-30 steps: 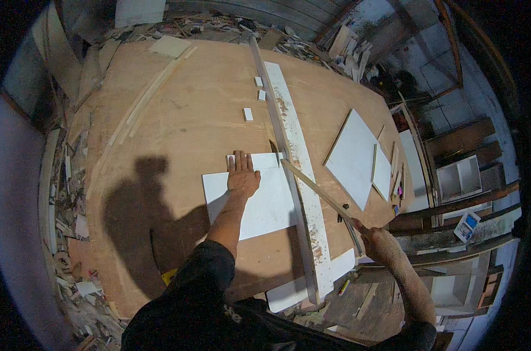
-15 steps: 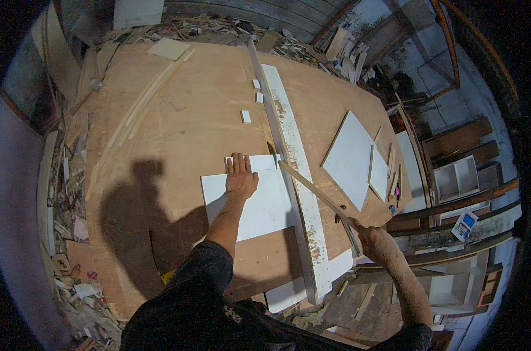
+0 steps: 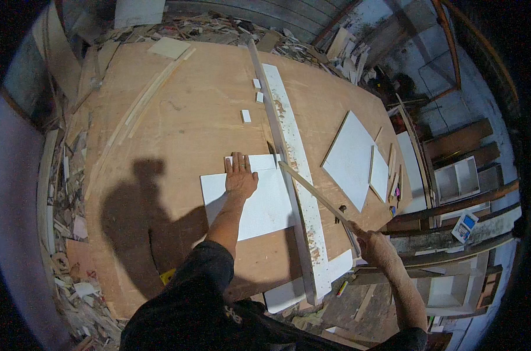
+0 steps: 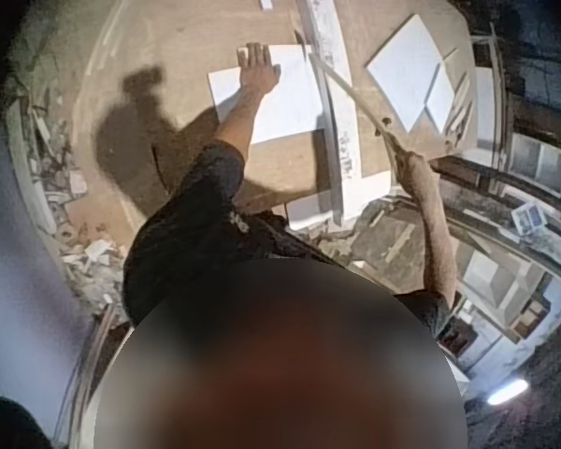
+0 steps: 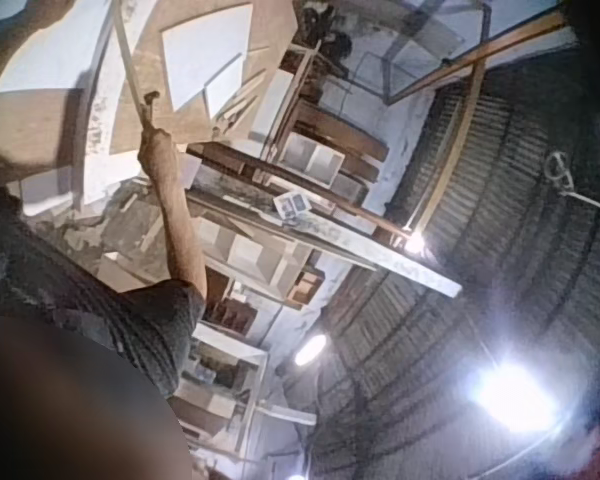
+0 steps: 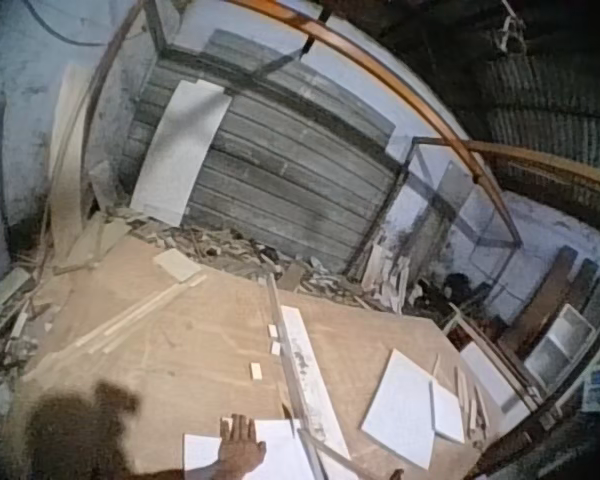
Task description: The person repeatedly positions a white rectangular board on a workbench and uses a wooden stick to strike along a straight edge, breaking off small pieces. The person adjusts the board between strikes and continues the process across the clip.
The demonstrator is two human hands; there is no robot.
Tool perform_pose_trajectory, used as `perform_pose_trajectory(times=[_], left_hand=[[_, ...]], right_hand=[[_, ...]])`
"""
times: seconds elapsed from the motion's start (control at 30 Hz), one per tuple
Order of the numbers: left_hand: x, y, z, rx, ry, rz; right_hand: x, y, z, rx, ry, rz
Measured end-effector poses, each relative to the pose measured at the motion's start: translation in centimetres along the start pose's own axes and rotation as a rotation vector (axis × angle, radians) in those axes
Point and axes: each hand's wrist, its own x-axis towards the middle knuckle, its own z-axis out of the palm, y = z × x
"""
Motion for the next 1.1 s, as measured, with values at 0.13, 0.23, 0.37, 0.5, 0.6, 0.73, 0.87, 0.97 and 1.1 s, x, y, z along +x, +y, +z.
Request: perform_pose_trajectory(times=[0.13, 0.23, 0.37, 0.5, 0.6, 0.73, 0.87, 0.97, 1.1], left_hand=[[0.0, 0.0, 0.3, 0.028, 0.041, 0.008], [0.1, 0.1, 0.5, 0.034, 0.041, -0.004], [0.1, -0.1, 0.5, 0.019, 0.026, 0.010], [0.2, -0.2, 0.8, 0.031, 0.042, 0.021], [0.1, -0.3, 0.8, 0.021, 0.036, 0.026], [0.1, -0.2, 0.5, 0.018, -0.019, 0.017], [0.1, -0.3, 0.3, -0.002, -0.025, 0.019], [0.1, -0.4, 0.4, 0.004, -0.040, 0.018], [0.2, -0.4, 0.4, -0.030, -0.050, 0.007]], right_hand=[[0.3, 0.5, 0.5, 0.010, -0.011, -0.019], [0.6, 0.8, 0.9, 0.067, 0.030, -0.034], [1.1, 0.8, 0.6, 0.043, 0.047, -0.012], [0.8, 0.3, -0.2, 0.065, 0.026, 0.054], [0.5, -0.2, -0.5, 0.057, 0.019, 0.063], [0.7, -0.3, -0.6, 0.059, 0.012, 0.108], [1.0, 0.1, -0.5, 0.051, -0.048, 0.128], [1.0, 0.2, -0.6, 0.029, -0.022, 0.066], [0.8, -0.1, -0.7, 0.015, -0.002, 0.035]])
